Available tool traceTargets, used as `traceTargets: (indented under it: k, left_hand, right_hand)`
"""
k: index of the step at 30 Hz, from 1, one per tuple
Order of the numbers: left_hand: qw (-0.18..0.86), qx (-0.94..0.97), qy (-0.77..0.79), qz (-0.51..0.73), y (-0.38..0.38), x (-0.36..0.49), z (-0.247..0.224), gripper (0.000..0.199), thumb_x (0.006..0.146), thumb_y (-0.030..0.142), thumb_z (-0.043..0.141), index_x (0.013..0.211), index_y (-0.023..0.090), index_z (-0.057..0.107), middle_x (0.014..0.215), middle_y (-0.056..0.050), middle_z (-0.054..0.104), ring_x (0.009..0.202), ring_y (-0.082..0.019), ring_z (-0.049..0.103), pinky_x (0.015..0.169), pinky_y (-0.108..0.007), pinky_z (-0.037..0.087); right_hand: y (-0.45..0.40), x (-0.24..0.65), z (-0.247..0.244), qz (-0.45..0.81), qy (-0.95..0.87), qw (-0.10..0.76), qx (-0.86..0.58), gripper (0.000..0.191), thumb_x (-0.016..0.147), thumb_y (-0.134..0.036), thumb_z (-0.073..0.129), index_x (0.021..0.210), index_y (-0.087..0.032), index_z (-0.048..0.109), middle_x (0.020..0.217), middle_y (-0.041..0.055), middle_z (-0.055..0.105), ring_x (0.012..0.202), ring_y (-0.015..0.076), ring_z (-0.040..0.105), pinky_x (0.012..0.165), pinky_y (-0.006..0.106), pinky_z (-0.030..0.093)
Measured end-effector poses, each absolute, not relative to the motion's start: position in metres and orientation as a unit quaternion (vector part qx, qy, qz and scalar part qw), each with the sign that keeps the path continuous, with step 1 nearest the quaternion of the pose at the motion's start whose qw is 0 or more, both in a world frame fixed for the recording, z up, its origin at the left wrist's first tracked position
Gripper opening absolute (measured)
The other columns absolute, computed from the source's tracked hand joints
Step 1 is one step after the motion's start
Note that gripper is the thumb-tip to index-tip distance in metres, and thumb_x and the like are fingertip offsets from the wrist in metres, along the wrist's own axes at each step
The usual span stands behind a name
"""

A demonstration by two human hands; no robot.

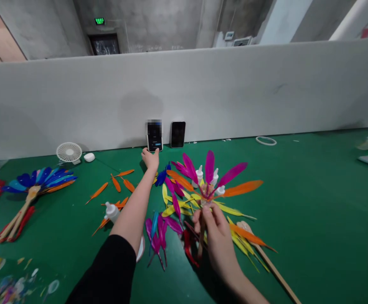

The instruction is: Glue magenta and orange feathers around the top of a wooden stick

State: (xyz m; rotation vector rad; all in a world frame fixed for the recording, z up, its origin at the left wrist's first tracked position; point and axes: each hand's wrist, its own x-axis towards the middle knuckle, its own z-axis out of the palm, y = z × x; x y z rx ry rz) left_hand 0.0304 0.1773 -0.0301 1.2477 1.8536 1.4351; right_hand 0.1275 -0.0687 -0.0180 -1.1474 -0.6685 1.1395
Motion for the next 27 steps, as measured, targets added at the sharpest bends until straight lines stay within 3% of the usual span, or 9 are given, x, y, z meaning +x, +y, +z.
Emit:
traceTargets:
  k: [5, 15, 18, 21, 24, 27]
  left_hand:
    - [0.213, 0.496, 0.682, 0.494, 0.223, 0.025, -0.041, 0.05, 0.068, 0.021, 0.065, 0.11, 0.01, 0.042, 0.123, -0.024, 0.047, 0.118, -0.027, 0.043, 0.093, -0.034, 0.034]
    - [0.158, 0.524, 0.707, 0.448, 0.26, 0.027, -0.057, 0.036, 0.072, 0.024, 0.06, 0.104, 0.013, 0.047, 0.11, -0.021, 0.056, 0.107, -0.029, 0.053, 0.084, -0.035, 0.041]
    - [0.146, 0.534, 0.705, 0.444, 0.26, 0.026, -0.058, 0.044, 0.073, 0.025, 0.059, 0.111, 0.009, 0.045, 0.11, -0.023, 0.056, 0.107, -0.03, 0.053, 0.084, -0.035, 0.041]
    - [0.13, 0.55, 0.695, 0.443, 0.257, 0.024, -0.055, 0.059, 0.077, 0.028, 0.055, 0.126, 0.006, 0.032, 0.115, -0.026, 0.052, 0.108, -0.03, 0.052, 0.085, -0.035, 0.04]
    - [0.115, 0.58, 0.675, 0.441, 0.253, 0.022, -0.048, 0.068, 0.078, 0.03, 0.053, 0.135, 0.013, 0.021, 0.12, -0.021, 0.049, 0.108, -0.028, 0.052, 0.085, -0.034, 0.041]
    - [0.108, 0.611, 0.655, 0.432, 0.25, 0.021, -0.042, 0.069, 0.077, 0.028, 0.055, 0.137, 0.022, 0.022, 0.119, -0.016, 0.049, 0.106, -0.027, 0.053, 0.084, -0.034, 0.042]
  right_hand:
    - [-0.061, 0.125, -0.024, 0.575, -0.217, 0.619, -0.489, 0.036, 0.067, -0.054, 0.059, 0.061, -0.021, 0.047, 0.042, -0.0066, 0.043, 0.035, 0.0071, 0.036, 0.033, 0.017, 0.026]
    - [-0.056, 0.128, -0.025, 0.639, -0.159, 0.578, -0.482, 0.043, 0.053, -0.059, 0.066, 0.051, -0.019, 0.05, 0.037, -0.0051, 0.042, 0.031, 0.0071, 0.037, 0.031, 0.019, 0.031]
    - [-0.056, 0.129, -0.026, 0.648, -0.149, 0.579, -0.472, 0.041, 0.053, -0.056, 0.068, 0.053, -0.019, 0.05, 0.04, -0.0048, 0.045, 0.033, 0.0067, 0.036, 0.033, 0.019, 0.031]
    - [-0.055, 0.129, -0.025, 0.643, -0.134, 0.59, -0.469, 0.041, 0.05, -0.054, 0.07, 0.056, -0.02, 0.049, 0.042, -0.0049, 0.047, 0.034, 0.0071, 0.036, 0.033, 0.019, 0.03]
    - [-0.055, 0.129, -0.023, 0.642, -0.126, 0.588, -0.476, 0.04, 0.049, -0.053, 0.072, 0.06, -0.021, 0.05, 0.042, -0.0054, 0.047, 0.035, 0.0074, 0.036, 0.033, 0.019, 0.03]
    - [-0.056, 0.129, -0.023, 0.638, -0.127, 0.586, -0.483, 0.042, 0.047, -0.054, 0.072, 0.063, -0.02, 0.051, 0.044, -0.0051, 0.049, 0.035, 0.0069, 0.036, 0.034, 0.019, 0.03]
